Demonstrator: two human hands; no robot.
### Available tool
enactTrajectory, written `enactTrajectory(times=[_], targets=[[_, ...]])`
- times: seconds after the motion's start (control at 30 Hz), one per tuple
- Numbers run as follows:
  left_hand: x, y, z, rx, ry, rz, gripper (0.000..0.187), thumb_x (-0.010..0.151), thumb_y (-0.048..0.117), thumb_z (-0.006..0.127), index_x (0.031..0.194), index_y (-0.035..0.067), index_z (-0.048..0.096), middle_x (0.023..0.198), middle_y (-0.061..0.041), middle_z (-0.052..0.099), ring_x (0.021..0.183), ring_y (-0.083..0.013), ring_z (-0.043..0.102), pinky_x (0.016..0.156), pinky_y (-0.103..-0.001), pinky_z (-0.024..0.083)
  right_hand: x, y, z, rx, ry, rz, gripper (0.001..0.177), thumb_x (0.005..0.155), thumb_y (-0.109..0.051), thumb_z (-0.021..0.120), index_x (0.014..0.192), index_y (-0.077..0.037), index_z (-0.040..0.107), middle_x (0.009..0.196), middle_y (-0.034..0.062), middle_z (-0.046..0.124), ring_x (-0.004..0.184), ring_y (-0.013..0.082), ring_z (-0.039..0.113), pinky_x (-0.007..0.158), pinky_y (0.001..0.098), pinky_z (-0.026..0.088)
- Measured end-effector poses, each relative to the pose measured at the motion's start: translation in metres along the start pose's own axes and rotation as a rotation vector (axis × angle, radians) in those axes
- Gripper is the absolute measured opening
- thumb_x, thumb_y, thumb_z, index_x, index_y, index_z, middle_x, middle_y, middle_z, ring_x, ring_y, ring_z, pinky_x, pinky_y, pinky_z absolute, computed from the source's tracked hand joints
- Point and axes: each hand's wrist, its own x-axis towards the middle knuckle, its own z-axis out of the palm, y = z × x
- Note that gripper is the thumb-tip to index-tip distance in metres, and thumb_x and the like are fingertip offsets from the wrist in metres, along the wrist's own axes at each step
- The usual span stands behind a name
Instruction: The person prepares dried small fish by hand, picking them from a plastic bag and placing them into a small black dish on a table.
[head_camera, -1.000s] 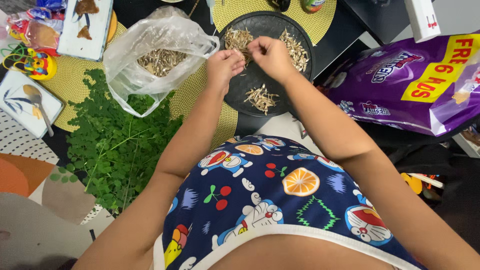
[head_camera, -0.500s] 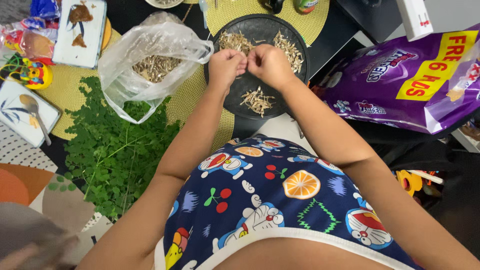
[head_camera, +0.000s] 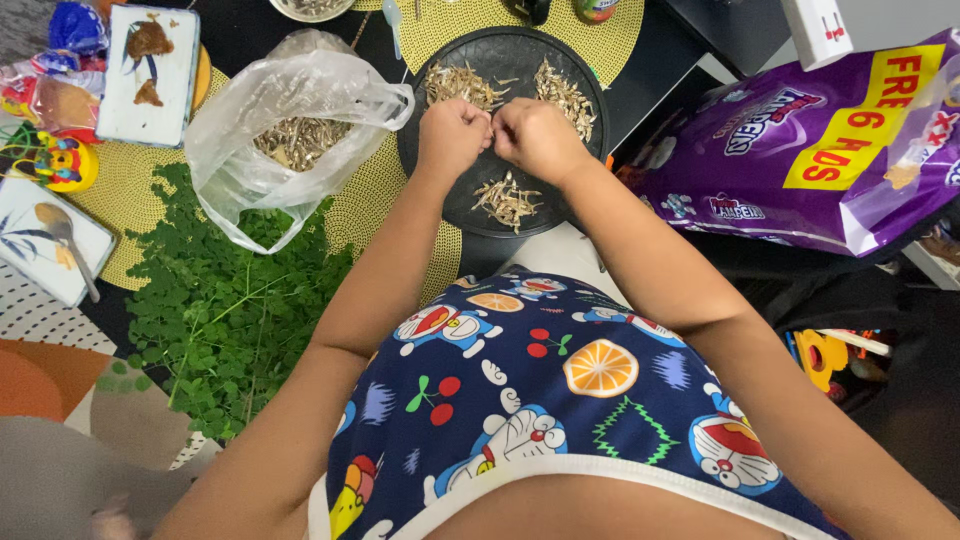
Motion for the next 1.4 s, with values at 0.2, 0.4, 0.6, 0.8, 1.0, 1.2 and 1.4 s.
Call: enactTrajectory(times=[0.2,0.4,0.6,0.8,1.0,1.2,1.4], targets=[[0.006,0.0,-0.001,-0.222,-0.056,-0.096,0.012,0.09,0.004,0.064,0.086,-0.004,0.073,0.072,-0.008,0.075,0.06,-0.0126,0.073,0.055,-0.026,0.06,-0.003,-0.004,-0.001,0.285,0.065,0.193,0.008,0.089,-0.008,0.073,0.094,-0.002,0.073,0.087,0.0132,0.072,0.074,0.0274,0.07,0.068,0.0365,0.056],[0.005,0.0,0.009,-0.258,-0.015,-0.127,0.013,0.088,0.003,0.066,0.083,-0.005,0.074,0.07,-0.008,0.073,0.058,-0.0126,0.07,0.055,-0.027,0.061,-0.002,-0.017,-0.005,0.086,0.155,0.114,0.007,0.082,-0.007,0.076,0.085,-0.003,0.071,0.083,0.0146,0.069,0.076,0.0333,0.068,0.07,0.0413,0.056],[0.014,-0.004,0.006,-0.272,-0.033,-0.2,0.012,0.087,0.003,0.066,0.081,-0.003,0.074,0.069,-0.007,0.073,0.057,-0.0133,0.07,0.053,-0.027,0.061,0.003,-0.016,-0.007,-0.122,0.099,-0.027,0.01,0.085,-0.012,0.076,0.084,-0.006,0.068,0.08,0.0133,0.065,0.076,0.035,0.066,0.069,0.0452,0.054],[0.015,0.002,-0.018,0.311,-0.079,0.076,0.016,0.085,0.009,0.069,0.071,0.004,0.077,0.064,-0.01,0.073,0.056,-0.0177,0.07,0.059,-0.033,0.056,0.011,-0.015,-0.002,-0.051,0.062,-0.04,0.009,0.084,-0.01,0.073,0.087,-0.006,0.066,0.086,0.0129,0.065,0.08,0.0357,0.066,0.071,0.045,0.054],[0.01,-0.019,-0.039,0.334,-0.071,0.126,0.014,0.085,0.009,0.068,0.073,0.005,0.074,0.065,-0.009,0.074,0.058,-0.0166,0.072,0.061,-0.033,0.056,0.028,0.008,0.01,-0.071,0.204,0.03,0.008,0.084,-0.007,0.073,0.09,-0.006,0.069,0.088,0.0142,0.068,0.081,0.0361,0.068,0.072,0.0453,0.055],[0.004,-0.053,-0.043,-0.177,0.026,-0.191,0.01,0.09,0.002,0.063,0.084,-0.001,0.071,0.071,-0.007,0.073,0.059,-0.0115,0.07,0.053,-0.027,0.057,0.047,0.021,0.048,0.282,-0.02,0.343,0.003,0.084,-0.003,0.072,0.086,-0.003,0.07,0.084,0.0101,0.075,0.076,0.019,0.072,0.072,0.0336,0.057],[-0.001,-0.058,-0.043,-0.534,0.076,-0.252,0.006,0.091,0.004,0.067,0.091,-0.001,0.071,0.075,-0.007,0.072,0.059,-0.0127,0.067,0.054,-0.027,0.057,0.042,0.031,0.062,0.598,-0.01,0.421,0.018,0.095,-0.003,0.068,0.112,-0.002,0.072,0.086,0.0045,0.074,0.074,0.0093,0.067,0.069,0.0259,0.057]])
